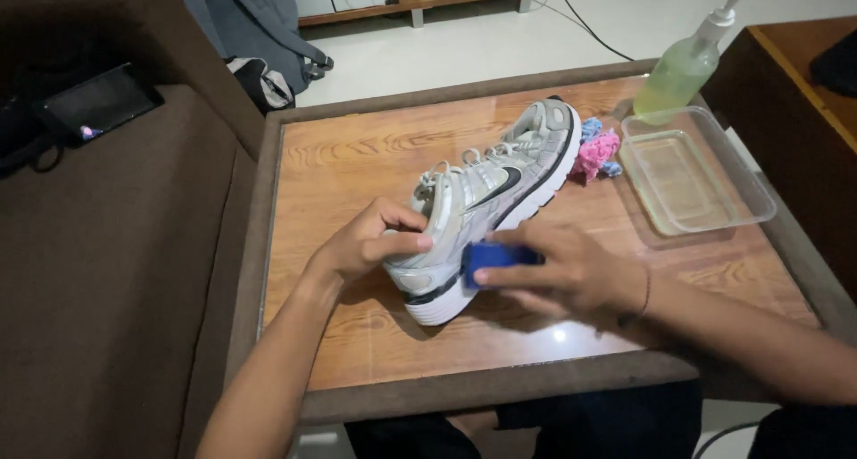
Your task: The person cleans a white sneaker on a wooden table using a pink cloth and a blue eraser. They alternate between wiping the shoe with the cloth and scrubbing it with the eraser, focusing on the upper and side panels.
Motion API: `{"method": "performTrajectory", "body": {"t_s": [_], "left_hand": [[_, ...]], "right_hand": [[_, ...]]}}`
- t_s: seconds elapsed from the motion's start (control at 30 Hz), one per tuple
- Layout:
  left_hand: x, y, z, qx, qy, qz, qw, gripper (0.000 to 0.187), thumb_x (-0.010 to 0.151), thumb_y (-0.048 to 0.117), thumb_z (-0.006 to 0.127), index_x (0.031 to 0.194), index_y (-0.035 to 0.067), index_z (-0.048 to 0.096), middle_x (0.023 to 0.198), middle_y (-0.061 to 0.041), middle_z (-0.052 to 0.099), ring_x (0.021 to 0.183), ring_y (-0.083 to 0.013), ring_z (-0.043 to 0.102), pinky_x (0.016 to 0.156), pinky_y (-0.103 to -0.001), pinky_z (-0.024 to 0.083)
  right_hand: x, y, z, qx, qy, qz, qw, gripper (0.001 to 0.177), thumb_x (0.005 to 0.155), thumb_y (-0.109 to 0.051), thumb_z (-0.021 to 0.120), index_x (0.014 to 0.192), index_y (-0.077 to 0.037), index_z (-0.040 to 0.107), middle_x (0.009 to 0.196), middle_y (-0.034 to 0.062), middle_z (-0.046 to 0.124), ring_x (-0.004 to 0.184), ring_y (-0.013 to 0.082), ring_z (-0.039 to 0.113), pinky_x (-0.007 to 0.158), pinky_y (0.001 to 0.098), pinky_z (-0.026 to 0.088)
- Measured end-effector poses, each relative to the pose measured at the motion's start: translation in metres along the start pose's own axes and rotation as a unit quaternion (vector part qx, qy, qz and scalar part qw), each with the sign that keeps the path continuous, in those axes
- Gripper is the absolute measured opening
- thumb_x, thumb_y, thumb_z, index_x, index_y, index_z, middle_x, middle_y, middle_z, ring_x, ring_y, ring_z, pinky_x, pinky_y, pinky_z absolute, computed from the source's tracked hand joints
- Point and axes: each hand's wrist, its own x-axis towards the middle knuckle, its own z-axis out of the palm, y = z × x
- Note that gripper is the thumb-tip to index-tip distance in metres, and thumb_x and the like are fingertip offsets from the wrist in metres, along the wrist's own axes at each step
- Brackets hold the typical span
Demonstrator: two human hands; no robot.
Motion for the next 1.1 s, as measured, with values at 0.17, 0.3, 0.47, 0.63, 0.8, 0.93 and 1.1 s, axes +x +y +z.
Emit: {"method": "performTrajectory", "body": {"t_s": [0.17,0.3,0.47,0.63,0.8,0.93,1.1], "left_hand": [[0.000,-0.016,-0.008,-0.010,-0.001,0.008,1.000,0.028,0.088,0.019,0.070,0.062,0.014,0.063,0.056,0.008,0.043,0.057,-0.0025,0.037,0.050,-0.018,0.029],[0.001,-0.004,-0.002,-0.022,-0.009,0.018,1.000,0.032,0.088,0.018,0.070,0.059,0.015,0.057,0.054,0.009,0.039,0.054,-0.0022,0.033,0.048,-0.019,0.025],[0.001,-0.017,-0.003,-0.036,-0.003,0.006,0.999,0.033,0.089,0.019,0.068,0.058,0.017,0.055,0.052,0.011,0.037,0.052,0.0000,0.031,0.047,-0.018,0.021],[-0.004,-0.012,0.011,-0.062,0.032,-0.031,0.997,0.035,0.085,0.018,0.070,0.055,0.017,0.052,0.047,0.010,0.034,0.045,-0.0012,0.027,0.044,-0.019,0.018],[-0.006,0.017,0.024,-0.045,0.027,-0.009,0.999,0.038,0.085,0.017,0.070,0.053,0.019,0.049,0.050,0.013,0.030,0.049,0.0005,0.025,0.045,-0.019,0.016],[-0.006,0.015,0.021,-0.044,0.039,-0.026,0.998,0.037,0.085,0.019,0.070,0.054,0.019,0.050,0.050,0.013,0.031,0.049,0.0015,0.025,0.045,-0.019,0.016],[-0.001,0.011,0.013,-0.049,0.010,-0.016,0.999,0.039,0.085,0.013,0.070,0.051,0.016,0.051,0.047,0.012,0.030,0.047,-0.0007,0.023,0.045,-0.020,0.015]], "right_hand": [[0.018,0.012,-0.027,-0.144,0.008,-0.038,0.989,0.032,0.091,-0.033,0.063,0.117,-0.021,0.077,0.103,0.0199,0.067,0.068,0.0324,0.063,0.063,0.0397,0.054],[-0.020,0.016,-0.006,-0.087,-0.032,-0.006,0.996,0.031,0.090,-0.024,0.066,0.118,-0.022,0.078,0.111,0.0233,0.069,0.079,0.0370,0.067,0.071,0.0438,0.056],[0.009,0.006,-0.025,-0.149,-0.020,0.110,0.982,0.034,0.088,-0.022,0.069,0.121,-0.019,0.076,0.108,0.0115,0.064,0.077,0.0202,0.070,0.065,0.0251,0.057],[-0.014,0.023,-0.017,-0.156,0.026,0.049,0.986,0.029,0.091,-0.035,0.062,0.112,-0.020,0.076,0.107,0.0160,0.065,0.079,0.0330,0.068,0.070,0.0414,0.056],[-0.029,0.025,-0.006,-0.153,0.006,0.054,0.987,0.031,0.091,-0.036,0.068,0.120,-0.029,0.077,0.111,0.0092,0.064,0.084,0.0269,0.070,0.074,0.0378,0.056],[-0.028,0.048,-0.022,-0.234,0.055,0.080,0.967,0.036,0.092,-0.026,0.071,0.128,-0.027,0.075,0.120,0.0105,0.062,0.093,0.0297,0.071,0.080,0.0383,0.058],[-0.035,0.052,-0.018,-0.177,0.034,0.052,0.982,0.037,0.088,-0.028,0.073,0.124,-0.025,0.076,0.107,0.0154,0.062,0.082,0.0348,0.070,0.075,0.0408,0.059]]}}
